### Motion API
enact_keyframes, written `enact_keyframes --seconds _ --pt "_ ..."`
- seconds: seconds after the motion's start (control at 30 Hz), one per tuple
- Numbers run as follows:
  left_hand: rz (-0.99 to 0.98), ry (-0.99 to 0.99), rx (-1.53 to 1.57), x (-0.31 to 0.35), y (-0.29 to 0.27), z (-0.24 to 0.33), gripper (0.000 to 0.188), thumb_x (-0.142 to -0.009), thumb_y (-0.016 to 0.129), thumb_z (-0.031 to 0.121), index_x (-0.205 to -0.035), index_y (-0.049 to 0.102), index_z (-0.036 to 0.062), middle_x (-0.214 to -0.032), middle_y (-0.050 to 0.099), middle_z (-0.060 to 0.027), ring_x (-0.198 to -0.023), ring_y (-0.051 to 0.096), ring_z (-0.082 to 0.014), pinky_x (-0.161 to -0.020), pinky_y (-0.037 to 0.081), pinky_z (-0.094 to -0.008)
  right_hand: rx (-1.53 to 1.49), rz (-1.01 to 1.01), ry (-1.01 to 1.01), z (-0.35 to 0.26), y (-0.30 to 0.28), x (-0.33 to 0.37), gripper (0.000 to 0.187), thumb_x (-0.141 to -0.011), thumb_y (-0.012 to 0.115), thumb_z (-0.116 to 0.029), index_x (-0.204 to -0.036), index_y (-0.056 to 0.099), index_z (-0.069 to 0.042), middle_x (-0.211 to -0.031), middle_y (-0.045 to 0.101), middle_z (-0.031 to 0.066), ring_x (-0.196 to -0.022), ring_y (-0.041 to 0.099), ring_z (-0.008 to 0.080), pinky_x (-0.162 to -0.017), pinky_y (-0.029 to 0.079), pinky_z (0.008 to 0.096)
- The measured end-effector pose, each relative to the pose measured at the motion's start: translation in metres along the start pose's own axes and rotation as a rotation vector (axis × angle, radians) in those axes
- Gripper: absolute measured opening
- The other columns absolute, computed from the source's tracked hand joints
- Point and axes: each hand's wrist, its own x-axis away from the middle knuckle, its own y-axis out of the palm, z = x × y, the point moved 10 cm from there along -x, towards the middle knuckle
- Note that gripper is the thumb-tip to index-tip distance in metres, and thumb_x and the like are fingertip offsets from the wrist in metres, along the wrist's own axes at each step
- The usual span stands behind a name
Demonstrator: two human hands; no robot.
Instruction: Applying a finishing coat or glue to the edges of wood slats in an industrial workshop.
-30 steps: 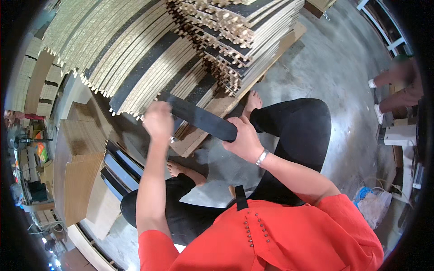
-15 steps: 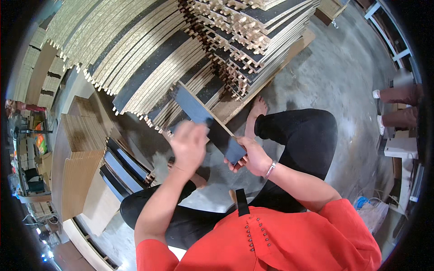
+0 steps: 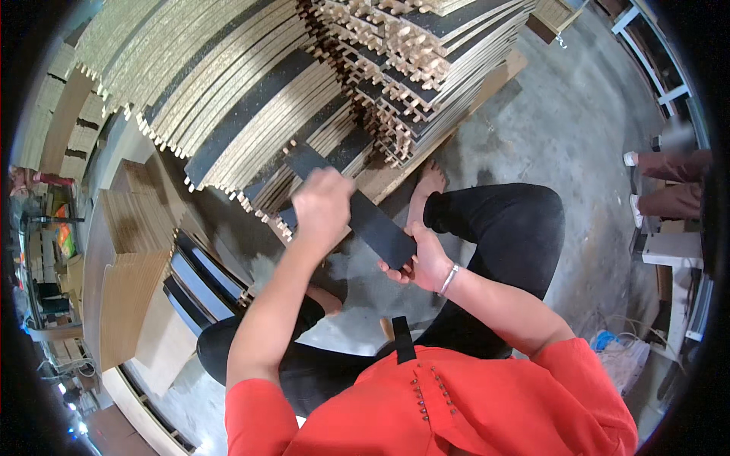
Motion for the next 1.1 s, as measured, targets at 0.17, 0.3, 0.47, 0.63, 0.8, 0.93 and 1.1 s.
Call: enact_keyframes --seconds 0.17,0.3,0.47,0.63,0.8,0.93,1.1 --pt "0.079 -0.464 -0.189 -0.008 -0.021 -0.128 0.006 -0.078 0.066 0.013 -0.075 0.068 0.0069 -0.078 0.064 -0.0101 -0.075 0.064 -0.0318 -0.065 0.051 -0.0434 -0.003 -0.036 0.036 0.003 0.006 -0.006 0.046 -0.095 0.022 -0.038 -0.095 0.053 -0.004 -0.071 0.061 0.018 -0.047 0.052 0.0244 -0.042 0.034 0.0323" --pt "0.071 -0.251 -0.034 0.009 -0.011 -0.056 0.002 -0.076 0.067 0.007 -0.076 0.068 0.0087 -0.079 0.062 -0.0091 -0.074 0.062 -0.0316 -0.067 0.05 -0.041 0.028 0.074 0.044 -0.002 -0.009 -0.005 0.045 -0.093 0.024 -0.038 -0.091 0.053 -0.004 -0.069 0.061 0.0177 -0.044 0.05 0.0236 -0.04 0.032 0.0313" --pt "0.139 -0.508 -0.18 0.008 -0.033 -0.107 0.005 -0.074 0.064 0.009 -0.069 0.065 0.0095 -0.075 0.064 -0.0107 -0.067 0.063 -0.0299 -0.058 0.051 -0.042 0.038 0.017 0.03 -0.009 -0.005 -0.004 0.043 -0.092 0.027 -0.037 -0.09 0.054 -0.004 -0.068 0.06 0.0178 -0.045 0.052 0.0244 -0.039 0.033 0.0329" --pt "0.015 -0.116 -0.083 0.032 0.006 0.043 0.002 -0.069 0.061 0.011 -0.07 0.063 0.013 -0.068 0.057 -0.0071 -0.063 0.06 -0.0262 -0.053 0.049 -0.0396 0.033 0.213 -0.086 -0.018 -0.02 -0.004 0.054 -0.095 0.027 -0.051 -0.094 0.056 -0.006 -0.069 0.061 0.0165 -0.053 0.058 0.0255 -0.046 0.043 0.0376" --pt "0.032 -0.057 -0.04 0.025 -0.009 0.059 0.006 -0.07 0.06 0.014 -0.064 0.061 0.0139 -0.065 0.056 -0.0066 -0.065 0.059 -0.0253 -0.053 0.048 -0.0377 0.103 0.1 -0.073 -0.016 -0.009 0.0 0.07 -0.094 0.022 -0.068 -0.099 0.06 -0.009 -0.073 0.067 0.0174 -0.056 0.06 0.0244 -0.054 0.048 0.0372" --pt "0.176 -0.393 -0.001 0.008 -0.031 -0.033 0.007 -0.075 0.062 0.01 -0.068 0.065 0.0078 -0.07 0.058 -0.0091 -0.066 0.06 -0.0288 -0.058 0.049 -0.0407 0.169 -0.014 -0.124 -0.025 0.009 0.001 0.076 -0.095 0.017 -0.067 -0.093 0.062 -0.005 -0.075 0.067 0.0213 -0.054 0.058 0.024 -0.049 0.044 0.034" --pt "0.076 -0.183 0.152 0.013 -0.008 0.027 0.003 -0.076 0.067 0.012 -0.075 0.068 0.0088 -0.078 0.062 -0.0082 -0.076 0.062 -0.0291 -0.066 0.05 -0.0405 0.076 0.007 -0.063 -0.016 0.003 0.003 0.06 -0.098 0.024 -0.061 -0.096 0.057 -0.011 -0.067 0.064 0.0138 -0.047 0.054 0.0195 -0.041 0.037 0.0314"
